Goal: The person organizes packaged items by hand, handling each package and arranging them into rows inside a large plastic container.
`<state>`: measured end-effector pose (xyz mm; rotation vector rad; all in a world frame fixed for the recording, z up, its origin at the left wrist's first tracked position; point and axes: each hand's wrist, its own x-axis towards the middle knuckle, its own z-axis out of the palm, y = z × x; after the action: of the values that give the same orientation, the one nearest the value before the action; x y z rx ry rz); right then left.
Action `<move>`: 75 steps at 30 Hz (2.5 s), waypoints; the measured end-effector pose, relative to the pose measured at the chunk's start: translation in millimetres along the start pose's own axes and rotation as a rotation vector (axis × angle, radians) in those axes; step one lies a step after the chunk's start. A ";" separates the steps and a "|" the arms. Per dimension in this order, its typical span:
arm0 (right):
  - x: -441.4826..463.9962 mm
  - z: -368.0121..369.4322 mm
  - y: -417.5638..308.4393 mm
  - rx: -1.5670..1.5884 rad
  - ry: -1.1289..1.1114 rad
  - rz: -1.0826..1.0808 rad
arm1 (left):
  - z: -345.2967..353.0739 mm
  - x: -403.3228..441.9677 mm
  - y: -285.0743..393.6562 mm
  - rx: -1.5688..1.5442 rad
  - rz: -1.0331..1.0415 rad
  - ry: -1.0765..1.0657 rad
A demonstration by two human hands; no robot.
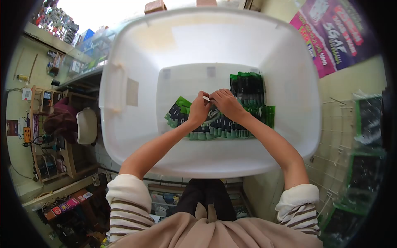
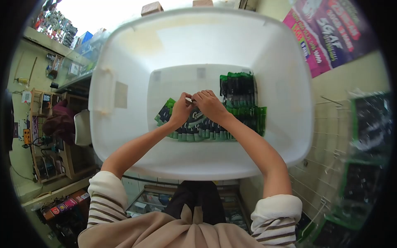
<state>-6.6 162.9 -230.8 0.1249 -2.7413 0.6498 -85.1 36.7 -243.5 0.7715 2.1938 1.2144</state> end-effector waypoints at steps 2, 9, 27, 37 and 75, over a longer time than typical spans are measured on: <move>5.9 -42.7 -29.0 0.096 0.141 0.082 | -25.1 -16.4 48.2 -0.093 0.087 0.012; -29.9 -196.9 -132.6 -0.098 0.494 0.267 | -65.3 -93.5 175.9 -0.482 0.396 0.005; -325.0 -155.6 -347.3 -0.152 1.390 0.872 | 122.1 -325.0 215.5 -0.658 0.612 -0.852; -397.1 -159.6 -369.2 -0.186 1.542 1.110 | 177.0 -386.6 225.2 -0.578 0.625 -0.974; -480.3 129.7 -331.2 -0.136 -0.167 1.165 | -84.6 -346.9 -244.6 0.710 -0.538 -0.401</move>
<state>461.9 -185.8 -357.6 -1.5824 -2.7780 0.6941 47.4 -358.3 -361.1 0.5459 2.2523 -0.0042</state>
